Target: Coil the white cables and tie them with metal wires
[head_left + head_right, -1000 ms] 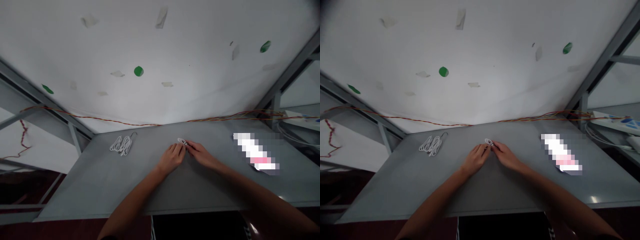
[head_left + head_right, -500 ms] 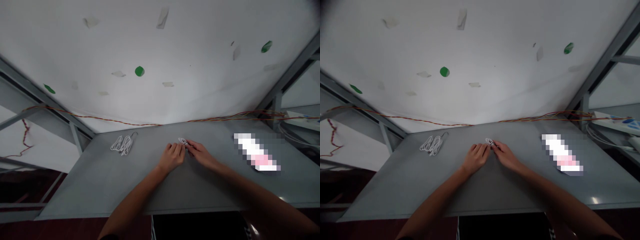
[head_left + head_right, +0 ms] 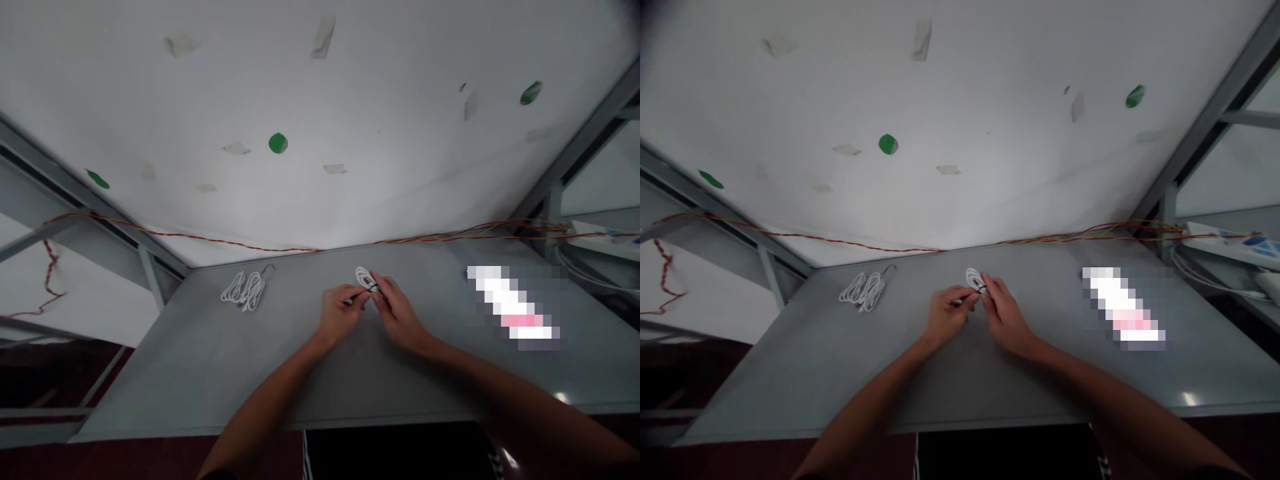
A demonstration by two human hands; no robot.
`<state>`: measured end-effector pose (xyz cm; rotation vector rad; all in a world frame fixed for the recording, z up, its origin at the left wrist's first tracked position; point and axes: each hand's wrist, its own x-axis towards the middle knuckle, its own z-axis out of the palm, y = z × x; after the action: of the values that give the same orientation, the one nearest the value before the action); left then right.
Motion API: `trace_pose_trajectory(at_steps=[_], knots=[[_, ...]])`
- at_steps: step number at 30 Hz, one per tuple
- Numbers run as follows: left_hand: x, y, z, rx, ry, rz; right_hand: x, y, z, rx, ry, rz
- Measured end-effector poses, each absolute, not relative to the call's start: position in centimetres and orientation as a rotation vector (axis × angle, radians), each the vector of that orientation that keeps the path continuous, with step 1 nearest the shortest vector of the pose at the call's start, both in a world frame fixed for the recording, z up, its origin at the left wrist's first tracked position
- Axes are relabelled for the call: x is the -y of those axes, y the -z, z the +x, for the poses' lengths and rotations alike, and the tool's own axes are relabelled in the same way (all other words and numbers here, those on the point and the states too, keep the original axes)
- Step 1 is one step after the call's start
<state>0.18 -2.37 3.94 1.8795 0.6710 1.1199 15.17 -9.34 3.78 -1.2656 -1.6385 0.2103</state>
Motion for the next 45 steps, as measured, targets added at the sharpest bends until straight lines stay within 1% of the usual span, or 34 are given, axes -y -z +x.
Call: trace_pose_trajectory(at_steps=[2, 5, 11, 16, 18, 20, 23, 26, 29, 31, 34, 39, 41, 45], knots=[[2.4, -4.5, -0.2, -0.615, -0.894, 1.564, 9.5, -4.2, 15.4, 1.699, -0.219, -1.204], [1.9, -4.9, -0.8, -0.538, -0.706, 1.300, 9.6, -4.8, 15.8, 1.751, -0.269, -1.163], [0.8, -5.4, -1.8, -0.546, -0.580, 1.488, 9.5, -4.8, 16.2, 1.813, -0.313, -1.162], [0.4, -5.0, -2.2, -0.510, -0.464, 1.403, 9.4, -4.2, 16.4, 1.946, -0.222, -1.086], [0.4, -4.8, -2.1, -0.492, -0.485, 1.444, 9.3, -4.2, 16.6, 1.970, -0.147, -1.058], [0.5, -4.7, -1.9, -0.497, -0.546, 1.500, 9.2, -4.4, 16.8, 1.922, -0.162, -1.056], [0.8, -4.6, -1.6, -0.616, -0.786, 1.710, 8.7, -4.9, 17.1, 1.617, -0.357, -1.145], [1.1, -3.8, -1.3, -0.712, -1.083, 2.125, 8.3, -5.5, 17.4, 1.277, -0.760, -1.271], [1.2, -2.7, -1.2, -0.637, -1.129, 2.478, 8.2, -5.8, 17.4, 1.280, -1.225, -1.276], [1.3, -2.2, -1.2, -0.624, -1.094, 2.615, 8.2, -5.8, 17.4, 1.413, -1.309, -1.217], [1.3, -2.4, -1.1, -0.658, -1.068, 2.560, 8.3, -5.5, 17.5, 1.607, -1.155, -1.164], [1.5, -4.2, -1.0, -0.741, -0.869, 2.013, 8.6, -5.4, 17.3, 1.768, -0.637, -1.287], [1.5, -4.9, -1.1, -0.743, -0.771, 1.874, 8.6, -5.4, 17.2, 1.816, -0.485, -1.284], [1.4, -5.5, -1.4, -0.739, -0.689, 1.901, 8.7, -5.1, 17.2, 1.933, -0.274, -1.226]])
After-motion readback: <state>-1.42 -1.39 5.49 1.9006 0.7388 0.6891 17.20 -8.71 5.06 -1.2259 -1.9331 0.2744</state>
